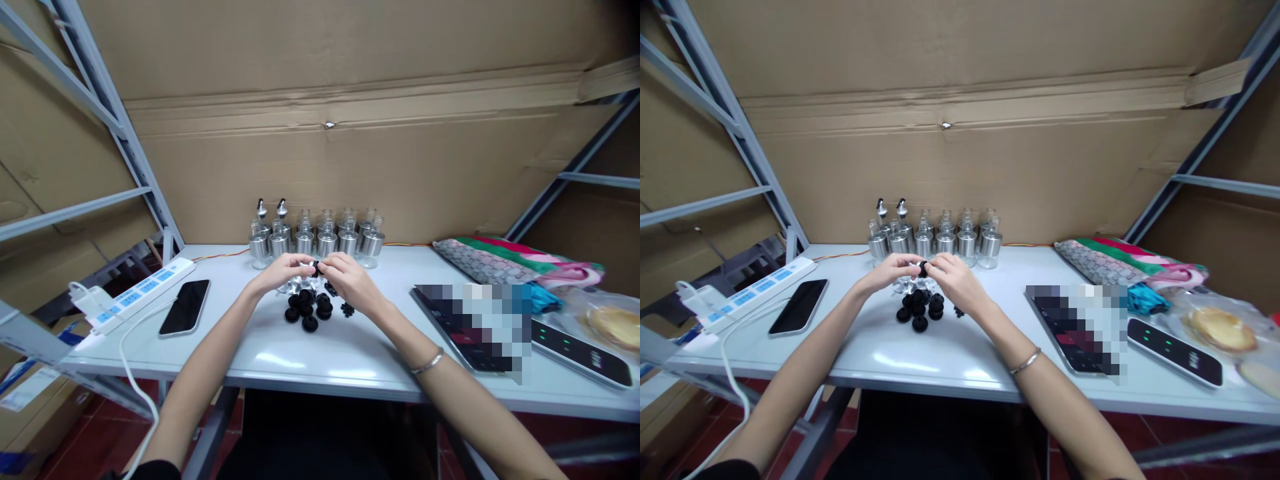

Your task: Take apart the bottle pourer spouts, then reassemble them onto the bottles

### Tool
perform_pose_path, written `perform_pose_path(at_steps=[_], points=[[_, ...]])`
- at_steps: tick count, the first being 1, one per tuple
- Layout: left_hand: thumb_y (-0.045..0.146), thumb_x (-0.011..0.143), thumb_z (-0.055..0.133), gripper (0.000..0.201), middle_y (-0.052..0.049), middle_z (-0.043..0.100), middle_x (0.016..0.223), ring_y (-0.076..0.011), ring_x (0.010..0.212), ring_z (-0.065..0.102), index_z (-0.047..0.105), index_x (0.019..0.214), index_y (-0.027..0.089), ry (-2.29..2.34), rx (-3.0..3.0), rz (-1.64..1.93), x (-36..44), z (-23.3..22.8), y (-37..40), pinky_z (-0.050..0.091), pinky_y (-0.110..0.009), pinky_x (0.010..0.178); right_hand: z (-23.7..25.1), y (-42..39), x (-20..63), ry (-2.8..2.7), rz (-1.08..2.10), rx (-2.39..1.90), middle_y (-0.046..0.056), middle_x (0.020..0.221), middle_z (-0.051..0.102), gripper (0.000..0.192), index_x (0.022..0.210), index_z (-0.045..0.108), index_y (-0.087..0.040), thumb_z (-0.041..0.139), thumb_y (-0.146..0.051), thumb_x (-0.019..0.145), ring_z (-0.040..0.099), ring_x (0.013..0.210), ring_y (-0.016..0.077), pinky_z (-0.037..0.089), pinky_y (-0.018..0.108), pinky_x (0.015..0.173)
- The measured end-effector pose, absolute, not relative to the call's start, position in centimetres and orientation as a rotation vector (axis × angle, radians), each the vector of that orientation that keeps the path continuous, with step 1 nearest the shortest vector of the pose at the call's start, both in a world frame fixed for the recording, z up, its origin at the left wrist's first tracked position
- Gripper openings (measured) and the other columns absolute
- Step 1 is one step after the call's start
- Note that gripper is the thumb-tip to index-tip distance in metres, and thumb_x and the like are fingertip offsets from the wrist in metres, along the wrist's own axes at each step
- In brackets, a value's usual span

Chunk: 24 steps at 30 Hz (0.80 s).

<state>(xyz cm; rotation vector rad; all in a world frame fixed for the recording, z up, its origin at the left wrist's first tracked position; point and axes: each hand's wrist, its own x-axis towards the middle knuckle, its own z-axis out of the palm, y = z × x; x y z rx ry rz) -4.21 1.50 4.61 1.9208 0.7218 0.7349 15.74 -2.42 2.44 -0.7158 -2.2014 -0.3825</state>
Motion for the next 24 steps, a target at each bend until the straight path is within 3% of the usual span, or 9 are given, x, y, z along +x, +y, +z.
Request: perform_pose_path(at_steps=[3,5,7,12,24], points=[[0.039,0.075,0.06,0.034,-0.001,0.061,0.072,-0.0105,0.065,0.052,0.065,0.094,0.011,0.721,1.926,0.744,-4.0,4.4,1.3,0.041,-0.023,0.065,2.5,-2.4,15.9,-2.181,-0.297,-0.708,0.011,0.095,0.065,0.021,0.096,0.059,-0.02,0.038,-0.019,0.093,0.055,0.097,0.0217,0.046,0.038,0.081],[0.037,0.075,0.062,0.034,-0.004,0.064,0.084,-0.0125,0.072,0.056,0.063,0.098,0.012,0.73,1.969,0.866,-3.6,4.1,1.1,0.044,-0.024,0.069,2.5,-2.3,16.0,-2.084,-0.087,-0.736,0.01,0.099,0.063,0.015,0.101,0.055,-0.02,0.047,-0.026,0.09,0.057,0.095,0.0209,0.048,0.037,0.079],[0.033,0.074,0.066,0.036,-0.006,0.064,0.098,-0.0152,0.084,0.059,0.061,0.103,0.013,0.736,2.061,1.043,-3.1,3.8,0.8,0.046,-0.026,0.076,2.5,-2.2,16.0,-1.923,0.21,-0.813,0.009,0.099,0.062,0.029,0.106,0.05,-0.02,0.058,-0.035,0.083,0.059,0.09,0.0196,0.049,0.033,0.073],[0.024,0.078,0.065,0.031,-0.008,0.064,0.107,-0.0177,0.1,0.059,0.059,0.106,0.015,0.658,2.436,1.203,-2.7,3.0,0.7,0.045,-0.03,0.089,2.3,-1.9,15.8,-1.701,0.753,-0.989,0.002,0.067,0.062,0.028,0.084,0.055,-0.017,0.056,-0.044,0.08,0.059,0.065,0.015,0.047,0.029,0.064],[0.036,0.071,0.069,0.038,-0.006,0.066,0.104,-0.02,0.1,0.059,0.063,0.103,0.017,0.847,2.174,0.904,-3.6,3.3,1.5,0.045,-0.028,0.083,2.2,-2.3,15.3,-1.791,0.403,-1.014,0.005,0.077,0.069,0.019,0.084,0.063,-0.018,0.058,-0.036,0.078,0.064,0.071,0.0175,0.049,0.03,0.067]])
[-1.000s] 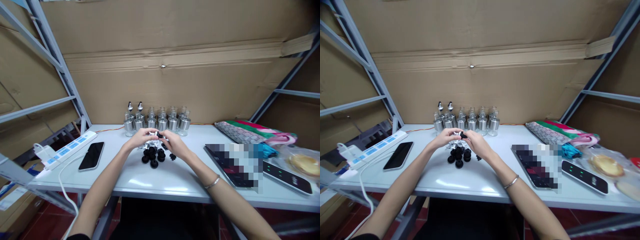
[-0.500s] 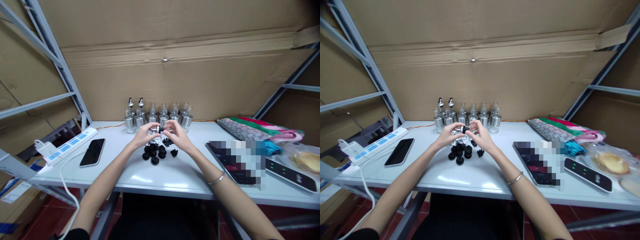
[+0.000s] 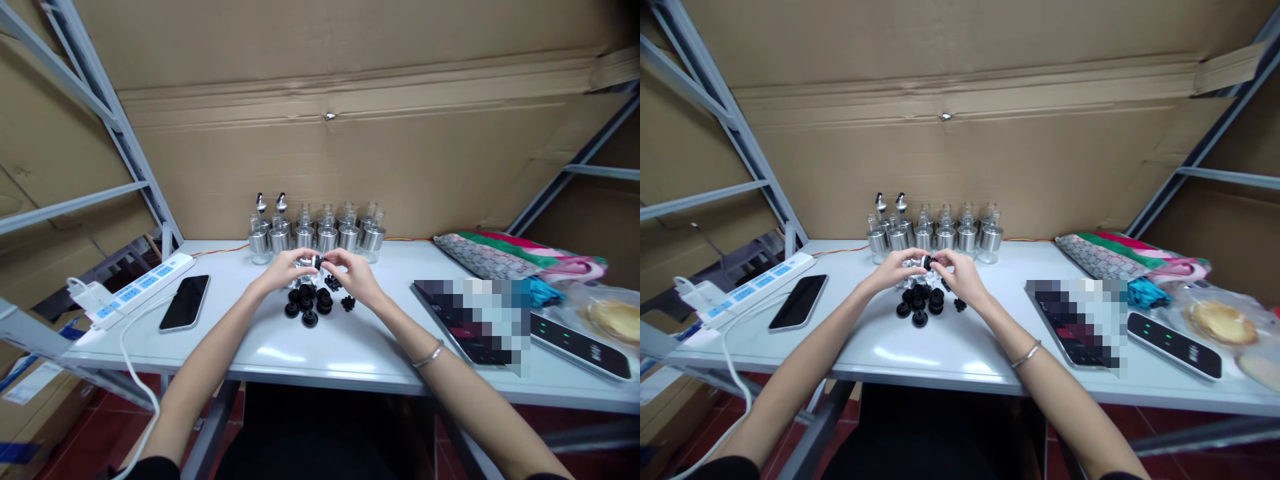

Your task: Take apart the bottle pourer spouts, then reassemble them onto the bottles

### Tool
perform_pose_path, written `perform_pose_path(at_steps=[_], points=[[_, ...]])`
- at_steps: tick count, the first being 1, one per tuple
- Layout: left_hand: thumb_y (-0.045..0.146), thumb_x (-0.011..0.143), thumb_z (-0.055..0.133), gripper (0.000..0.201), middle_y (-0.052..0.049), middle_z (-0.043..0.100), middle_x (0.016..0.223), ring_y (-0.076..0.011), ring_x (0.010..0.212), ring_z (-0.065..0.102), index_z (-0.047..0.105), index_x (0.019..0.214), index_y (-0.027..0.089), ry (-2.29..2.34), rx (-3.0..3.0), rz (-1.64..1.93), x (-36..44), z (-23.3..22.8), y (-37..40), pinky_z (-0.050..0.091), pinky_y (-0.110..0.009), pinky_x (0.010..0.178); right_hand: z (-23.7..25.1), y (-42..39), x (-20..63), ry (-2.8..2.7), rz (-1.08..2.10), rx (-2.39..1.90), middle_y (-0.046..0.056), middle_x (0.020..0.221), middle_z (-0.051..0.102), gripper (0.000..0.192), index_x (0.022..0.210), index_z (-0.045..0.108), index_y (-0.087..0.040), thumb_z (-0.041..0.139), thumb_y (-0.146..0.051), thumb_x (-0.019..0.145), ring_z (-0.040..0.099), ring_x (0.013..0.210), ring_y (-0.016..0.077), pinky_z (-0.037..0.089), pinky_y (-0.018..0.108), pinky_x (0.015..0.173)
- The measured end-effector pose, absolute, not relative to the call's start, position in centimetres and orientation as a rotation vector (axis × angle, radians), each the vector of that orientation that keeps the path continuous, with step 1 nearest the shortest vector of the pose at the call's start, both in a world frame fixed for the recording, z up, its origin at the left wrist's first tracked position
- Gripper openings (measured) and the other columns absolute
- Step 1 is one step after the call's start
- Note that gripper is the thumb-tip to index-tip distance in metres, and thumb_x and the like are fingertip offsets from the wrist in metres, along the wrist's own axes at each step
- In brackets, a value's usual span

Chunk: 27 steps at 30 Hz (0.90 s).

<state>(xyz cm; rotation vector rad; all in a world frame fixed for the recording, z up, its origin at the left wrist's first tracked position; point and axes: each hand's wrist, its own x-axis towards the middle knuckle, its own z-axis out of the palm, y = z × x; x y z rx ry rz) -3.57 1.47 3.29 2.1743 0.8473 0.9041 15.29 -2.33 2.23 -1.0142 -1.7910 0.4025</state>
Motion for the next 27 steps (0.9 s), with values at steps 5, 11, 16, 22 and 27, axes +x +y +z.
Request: perform_pose_path(at_steps=[5,11,16,22,27], points=[[0.04,0.067,0.068,0.039,-0.004,0.064,0.08,-0.0136,0.071,0.058,0.063,0.093,0.011,0.843,1.926,0.777,-3.8,3.5,1.5,0.042,-0.024,0.064,2.1,-2.6,15.2,-1.884,0.276,-0.978,0.006,0.078,0.069,0.018,0.087,0.065,-0.018,0.057,-0.034,0.082,0.063,0.072,0.0175,0.049,0.028,0.064],[0.046,0.073,0.063,0.04,-0.002,0.062,0.07,-0.0102,0.062,0.053,0.064,0.09,0.011,0.72,1.813,0.703,-4.1,3.0,2.0,0.039,-0.024,0.063,1.7,-2.5,15.2,-1.942,0.099,-0.828,0.006,0.083,0.067,0.017,0.093,0.063,-0.02,0.053,-0.032,0.087,0.063,0.077,0.0183,0.052,0.033,0.072],[0.05,0.071,0.064,0.042,-0.004,0.062,0.075,-0.0111,0.065,0.055,0.061,0.079,0.01,0.59,1.587,0.726,-3.6,2.3,2.3,0.043,-0.027,0.066,1.7,-2.3,15.1,-1.999,-0.009,-0.704,0.009,0.096,0.066,0.018,0.093,0.063,-0.022,0.045,-0.024,0.09,0.061,0.092,0.02,0.051,0.039,0.082],[0.039,0.063,0.074,0.046,-0.002,0.062,0.086,-0.0107,0.072,0.058,0.058,0.096,0.013,0.732,1.688,0.894,-3.3,2.4,1.9,0.045,-0.026,0.071,1.6,-2.1,15.2,-1.902,0.292,-0.823,0.011,0.104,0.063,0.035,0.111,0.055,-0.019,0.062,-0.032,0.079,0.062,0.093,0.0204,0.055,0.035,0.076],[0.032,0.061,0.076,0.046,-0.007,0.062,0.104,-0.015,0.089,0.059,0.059,0.099,0.014,0.733,1.777,0.897,-3.3,2.6,1.8,0.046,-0.026,0.074,1.4,-1.8,15.3,-1.861,0.347,-0.934,0.006,0.085,0.066,0.014,0.09,0.062,-0.018,0.06,-0.028,0.081,0.064,0.075,0.0172,0.054,0.033,0.073]])
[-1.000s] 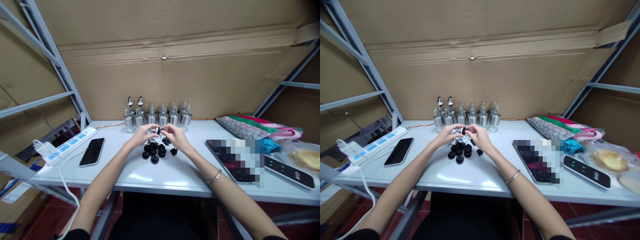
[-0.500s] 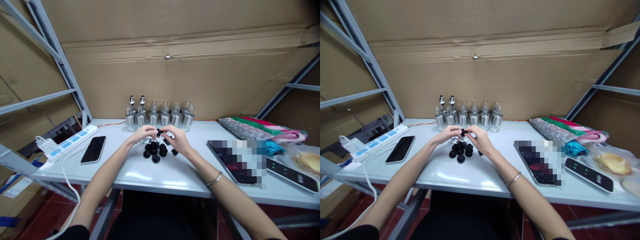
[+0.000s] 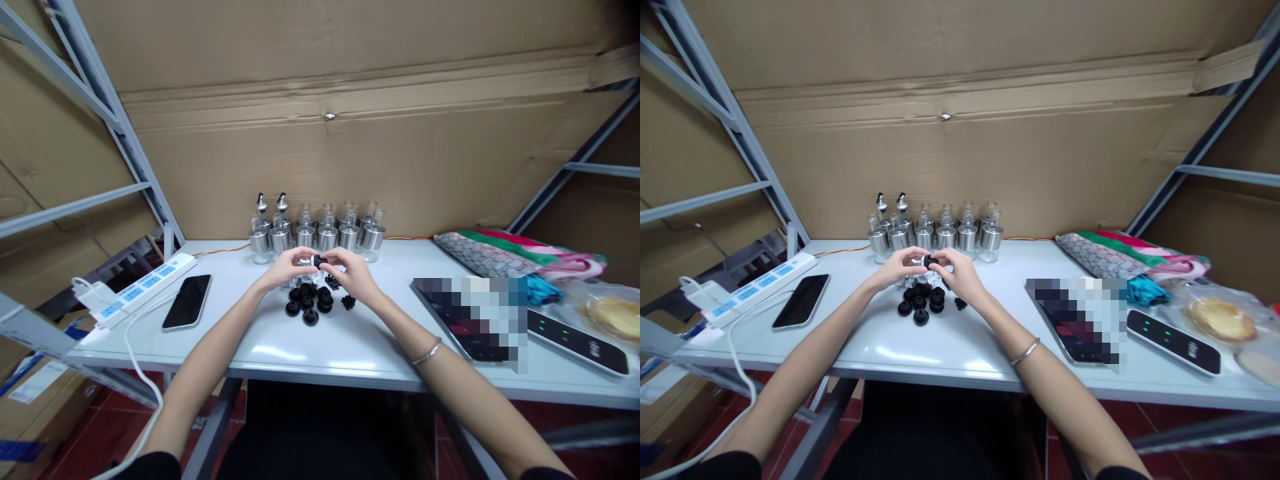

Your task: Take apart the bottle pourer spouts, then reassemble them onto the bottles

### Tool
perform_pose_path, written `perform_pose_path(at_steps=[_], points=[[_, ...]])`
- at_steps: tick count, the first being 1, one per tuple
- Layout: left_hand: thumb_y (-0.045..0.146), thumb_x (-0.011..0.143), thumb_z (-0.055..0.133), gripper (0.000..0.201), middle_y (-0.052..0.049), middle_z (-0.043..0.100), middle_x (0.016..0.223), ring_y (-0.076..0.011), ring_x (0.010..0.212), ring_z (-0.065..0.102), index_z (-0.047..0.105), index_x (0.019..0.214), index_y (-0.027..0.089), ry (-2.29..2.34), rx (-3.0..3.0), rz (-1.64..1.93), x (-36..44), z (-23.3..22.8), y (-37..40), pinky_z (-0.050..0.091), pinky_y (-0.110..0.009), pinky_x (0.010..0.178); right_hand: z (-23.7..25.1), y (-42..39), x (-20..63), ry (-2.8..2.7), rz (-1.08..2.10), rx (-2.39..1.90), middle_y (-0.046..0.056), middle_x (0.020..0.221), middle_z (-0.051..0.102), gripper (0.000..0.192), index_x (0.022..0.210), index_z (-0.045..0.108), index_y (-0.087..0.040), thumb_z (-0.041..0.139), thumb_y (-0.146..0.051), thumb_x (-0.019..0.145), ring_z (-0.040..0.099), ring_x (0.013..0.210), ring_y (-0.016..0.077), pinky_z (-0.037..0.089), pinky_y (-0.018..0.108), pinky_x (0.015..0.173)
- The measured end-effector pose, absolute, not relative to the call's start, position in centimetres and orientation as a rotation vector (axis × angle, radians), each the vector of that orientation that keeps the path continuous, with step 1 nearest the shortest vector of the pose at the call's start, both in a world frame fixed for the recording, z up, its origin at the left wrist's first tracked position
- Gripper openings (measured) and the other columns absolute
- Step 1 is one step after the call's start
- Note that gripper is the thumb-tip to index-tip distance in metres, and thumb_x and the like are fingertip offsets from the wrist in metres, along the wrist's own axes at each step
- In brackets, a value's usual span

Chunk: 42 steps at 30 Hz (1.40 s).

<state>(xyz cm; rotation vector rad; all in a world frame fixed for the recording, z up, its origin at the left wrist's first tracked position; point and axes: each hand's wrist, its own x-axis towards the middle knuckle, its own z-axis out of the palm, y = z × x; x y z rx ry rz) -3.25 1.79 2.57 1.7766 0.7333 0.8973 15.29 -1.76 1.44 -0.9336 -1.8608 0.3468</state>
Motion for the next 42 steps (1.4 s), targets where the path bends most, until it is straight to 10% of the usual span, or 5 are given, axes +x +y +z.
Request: perform_pose_path(at_steps=[18,42], points=[[0.033,0.083,0.058,0.027,-0.005,0.061,0.112,-0.0233,0.112,0.048,0.057,0.107,0.022,1.339,2.481,0.864,-4.9,-0.6,4.6,0.032,-0.042,0.1,1.8,-2.0,15.4,-1.864,0.034,-0.806,0.008,0.096,0.066,0.012,0.094,0.06,-0.02,0.052,-0.02,0.086,0.061,0.086,0.0181,0.051,0.029,0.066],[0.044,0.091,0.043,0.041,-0.009,0.05,0.131,-0.0239,0.124,0.041,0.046,0.124,0.02,1.252,2.638,0.733,-4.4,-2.8,5.0,0.034,-0.043,0.102,1.5,-1.5,16.2,-2.344,0.498,-1.178,0.004,0.079,0.069,0.015,0.086,0.067,-0.016,0.064,-0.013,0.072,0.063,0.073,0.0171,0.047,0.028,0.069]])
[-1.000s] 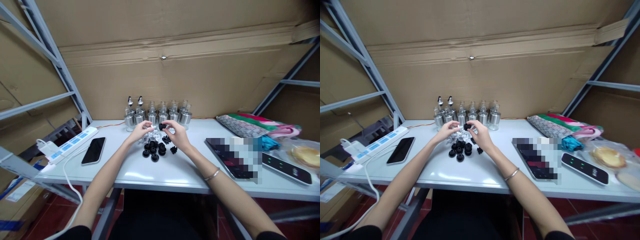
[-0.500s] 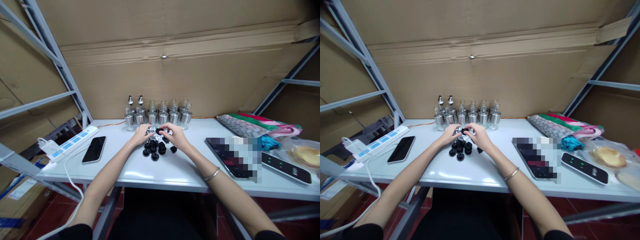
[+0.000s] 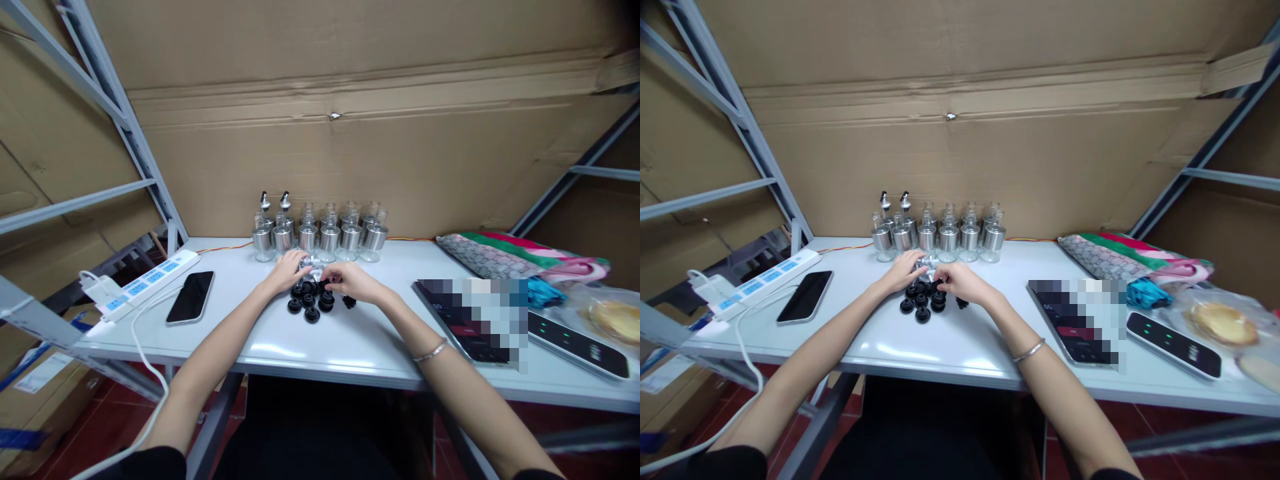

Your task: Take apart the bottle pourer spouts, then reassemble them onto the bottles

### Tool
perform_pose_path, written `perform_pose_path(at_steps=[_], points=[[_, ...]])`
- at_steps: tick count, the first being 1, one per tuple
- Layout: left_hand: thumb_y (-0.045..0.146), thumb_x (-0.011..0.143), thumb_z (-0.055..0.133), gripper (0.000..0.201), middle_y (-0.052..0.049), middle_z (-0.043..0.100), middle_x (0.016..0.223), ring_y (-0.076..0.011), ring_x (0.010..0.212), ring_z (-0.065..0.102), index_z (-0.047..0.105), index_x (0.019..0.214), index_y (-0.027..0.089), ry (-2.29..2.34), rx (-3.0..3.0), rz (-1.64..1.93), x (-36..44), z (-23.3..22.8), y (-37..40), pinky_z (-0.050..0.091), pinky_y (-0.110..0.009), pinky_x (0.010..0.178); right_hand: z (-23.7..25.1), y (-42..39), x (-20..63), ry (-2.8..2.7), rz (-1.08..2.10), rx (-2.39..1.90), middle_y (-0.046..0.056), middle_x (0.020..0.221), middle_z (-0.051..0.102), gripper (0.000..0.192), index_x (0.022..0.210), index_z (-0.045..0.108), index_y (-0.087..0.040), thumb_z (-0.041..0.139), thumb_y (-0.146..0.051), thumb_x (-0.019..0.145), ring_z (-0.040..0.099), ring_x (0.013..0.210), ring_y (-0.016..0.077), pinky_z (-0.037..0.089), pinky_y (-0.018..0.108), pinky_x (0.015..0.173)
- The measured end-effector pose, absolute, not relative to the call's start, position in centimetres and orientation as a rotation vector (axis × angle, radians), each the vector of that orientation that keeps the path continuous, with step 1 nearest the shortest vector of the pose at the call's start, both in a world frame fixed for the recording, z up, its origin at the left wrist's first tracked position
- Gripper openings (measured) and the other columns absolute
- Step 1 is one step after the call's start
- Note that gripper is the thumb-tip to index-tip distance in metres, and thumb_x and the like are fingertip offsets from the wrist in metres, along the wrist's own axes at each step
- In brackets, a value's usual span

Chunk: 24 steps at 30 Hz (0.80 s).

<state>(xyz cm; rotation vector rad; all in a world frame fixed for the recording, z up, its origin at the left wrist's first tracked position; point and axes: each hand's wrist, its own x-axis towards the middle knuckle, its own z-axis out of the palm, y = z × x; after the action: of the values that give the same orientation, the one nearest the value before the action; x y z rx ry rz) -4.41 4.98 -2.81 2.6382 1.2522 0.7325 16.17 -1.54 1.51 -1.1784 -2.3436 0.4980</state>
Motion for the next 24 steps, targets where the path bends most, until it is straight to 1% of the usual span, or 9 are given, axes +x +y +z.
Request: perform_pose_path(at_steps=[4,9,11,14,21,24], points=[[0.043,0.091,0.042,0.041,-0.009,0.049,0.131,-0.0242,0.125,0.04,0.046,0.124,0.019,1.243,2.641,0.737,-4.42,-2.78,4.92,0.034,-0.044,0.102,1.38,-1.55,15.95,-2.371,0.536,-1.119,0.005,0.084,0.071,0.012,0.082,0.069,-0.017,0.063,-0.012,0.073,0.063,0.076,0.0177,0.047,0.029,0.073],[0.042,0.091,0.042,0.041,-0.01,0.05,0.13,-0.0242,0.124,0.04,0.046,0.124,0.018,1.232,2.626,0.748,-4.44,-2.76,4.87,0.035,-0.044,0.103,1.96,-1.9,16.05,-2.341,0.539,-1.187,0.005,0.085,0.07,0.014,0.089,0.068,-0.017,0.058,-0.02,0.079,0.063,0.078,0.0172,0.047,0.028,0.072],[0.042,0.091,0.043,0.041,-0.01,0.049,0.13,-0.0239,0.124,0.04,0.046,0.123,0.018,1.218,2.624,0.757,-4.44,-2.77,4.89,0.034,-0.043,0.104,2.19,-2.03,16.13,-2.323,0.562,-1.229,0.005,0.087,0.07,0.015,0.091,0.067,-0.016,0.058,-0.018,0.079,0.063,0.077,0.0163,0.046,0.027,0.071],[0.042,0.091,0.043,0.041,-0.01,0.05,0.129,-0.0233,0.123,0.041,0.046,0.123,0.017,1.196,2.629,0.767,-4.45,-2.72,4.87,0.034,-0.041,0.105,2.32,-2.1,16.17,-2.328,0.603,-1.245,0.005,0.088,0.069,0.014,0.089,0.066,-0.016,0.056,-0.016,0.079,0.063,0.076,0.0154,0.046,0.026,0.071],[0.042,0.091,0.043,0.041,-0.01,0.05,0.128,-0.0233,0.123,0.041,0.046,0.123,0.018,1.196,2.625,0.756,-4.47,-2.64,4.85,0.034,-0.041,0.104,1.73,-1.71,16.12,-2.292,0.583,-1.23,0.005,0.085,0.068,0.012,0.084,0.066,-0.017,0.057,-0.014,0.077,0.062,0.083,0.0176,0.046,0.028,0.074],[0.041,0.091,0.043,0.04,-0.009,0.05,0.128,-0.023,0.123,0.041,0.046,0.124,0.019,1.191,2.631,0.758,-4.45,-2.79,4.98,0.034,-0.041,0.104,1.59,-1.75,16.01,-2.281,0.616,-1.203,0.004,0.084,0.068,0.011,0.084,0.066,-0.017,0.057,-0.015,0.077,0.063,0.078,0.016,0.046,0.027,0.071]])
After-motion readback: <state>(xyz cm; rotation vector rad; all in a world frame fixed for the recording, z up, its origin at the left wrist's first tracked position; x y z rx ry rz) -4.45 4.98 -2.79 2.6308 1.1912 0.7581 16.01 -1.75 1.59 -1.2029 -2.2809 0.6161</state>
